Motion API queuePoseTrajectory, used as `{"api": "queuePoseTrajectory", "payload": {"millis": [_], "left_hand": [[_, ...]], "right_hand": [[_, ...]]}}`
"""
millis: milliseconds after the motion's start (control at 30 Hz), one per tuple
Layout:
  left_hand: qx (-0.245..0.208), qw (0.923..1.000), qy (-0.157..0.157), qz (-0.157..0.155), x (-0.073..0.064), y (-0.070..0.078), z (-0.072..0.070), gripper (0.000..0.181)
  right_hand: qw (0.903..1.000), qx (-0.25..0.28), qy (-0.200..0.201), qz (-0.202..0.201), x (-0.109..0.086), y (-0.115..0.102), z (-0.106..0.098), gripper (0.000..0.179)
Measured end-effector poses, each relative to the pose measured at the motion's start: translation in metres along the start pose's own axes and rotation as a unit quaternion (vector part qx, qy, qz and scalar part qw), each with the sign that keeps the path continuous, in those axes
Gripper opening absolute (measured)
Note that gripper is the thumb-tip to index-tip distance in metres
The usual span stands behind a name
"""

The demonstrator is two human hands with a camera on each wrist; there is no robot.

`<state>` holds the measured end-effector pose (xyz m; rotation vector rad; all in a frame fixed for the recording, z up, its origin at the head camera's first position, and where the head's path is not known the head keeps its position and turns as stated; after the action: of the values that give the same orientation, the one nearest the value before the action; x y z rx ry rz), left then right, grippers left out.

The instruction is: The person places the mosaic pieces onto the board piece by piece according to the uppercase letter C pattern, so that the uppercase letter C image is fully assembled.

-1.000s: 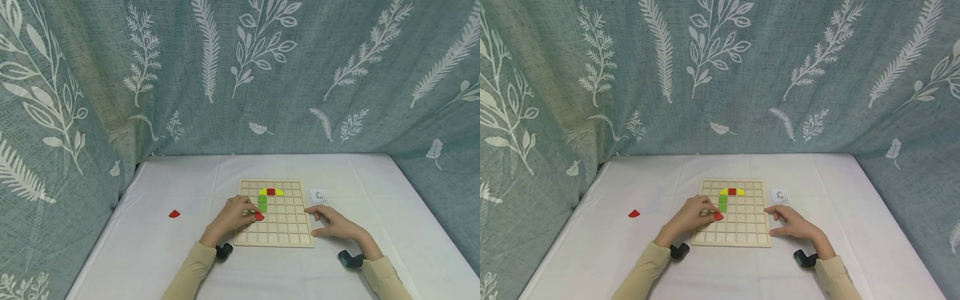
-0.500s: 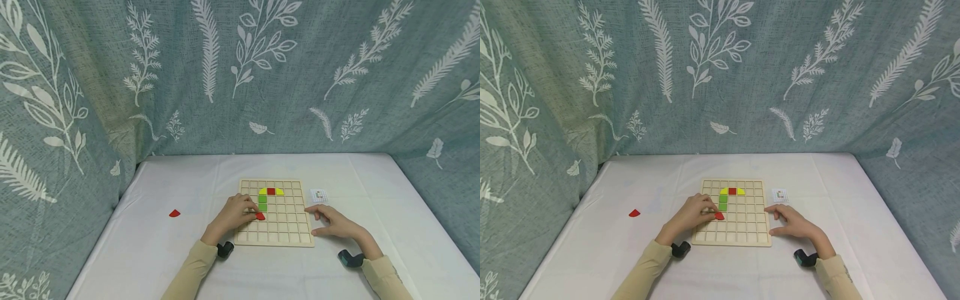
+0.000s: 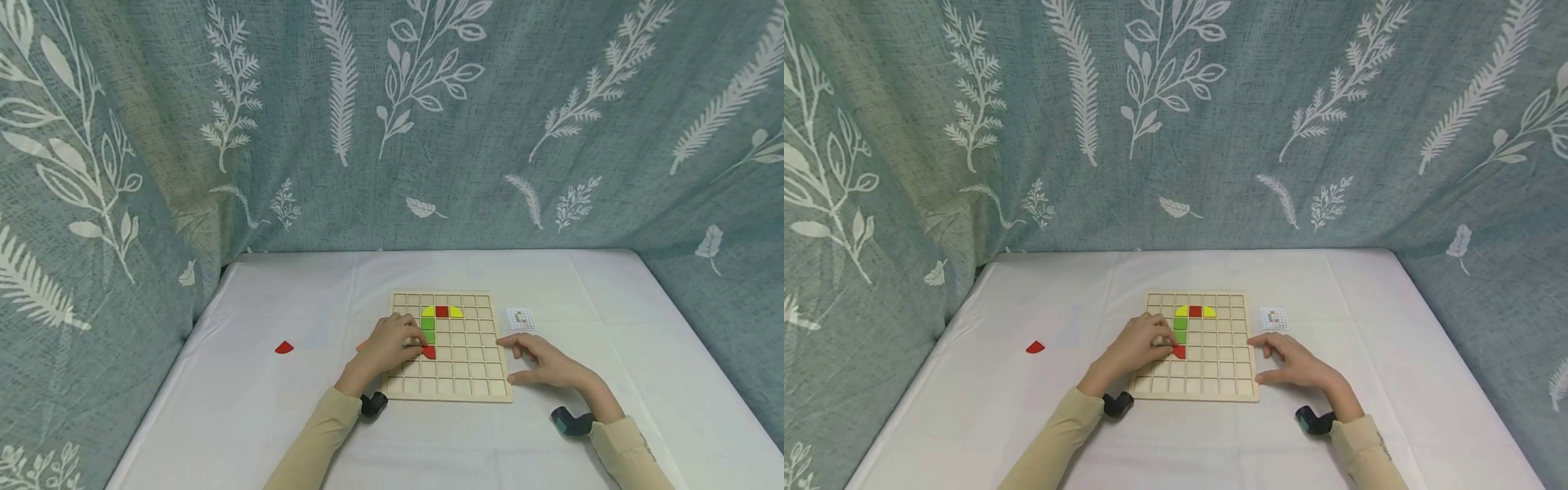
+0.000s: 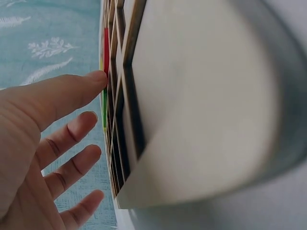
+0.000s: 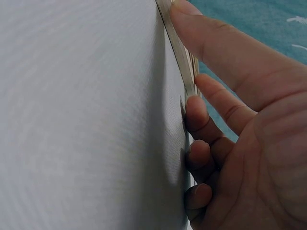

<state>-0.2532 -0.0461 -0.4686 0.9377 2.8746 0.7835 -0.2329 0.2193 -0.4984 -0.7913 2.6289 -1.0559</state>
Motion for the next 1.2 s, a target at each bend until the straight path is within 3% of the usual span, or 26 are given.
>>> {"api": "queuePoseTrajectory", "payload": {"millis": [400, 900, 1200], "left_hand": [[0.004, 0.9999, 0.015, -0.006, -0.005, -0.005, -0.005, 0.009], [-0.005, 0.9981, 0.046, -0.042, -0.026, -0.026, -0.022, 0.011], [0.024, 0.9967, 0.063, -0.045, -0.041, -0.038, -0.031, 0.012]], "right_hand": [[1.0000, -0.001, 0.000, 0.004, -0.001, -0.001, 0.000, 0.065], [1.0000, 0.001, 0.000, 0.000, -0.001, -0.001, 0.000, 0.066], [1.0000, -0.002, 0.002, -0.002, -0.001, 0.000, 0.000, 0.065]]}}
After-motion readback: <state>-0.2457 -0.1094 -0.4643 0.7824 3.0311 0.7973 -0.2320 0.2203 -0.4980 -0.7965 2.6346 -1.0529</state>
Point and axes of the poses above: each hand's wrist, its own x-axis towards the middle knuckle, its own z-axis out of the palm, y = z × x, the point moved 6 cm from there along x, towards the middle knuckle, and after that the axes turned 4 degrees about -x, right-handed, at the moved point
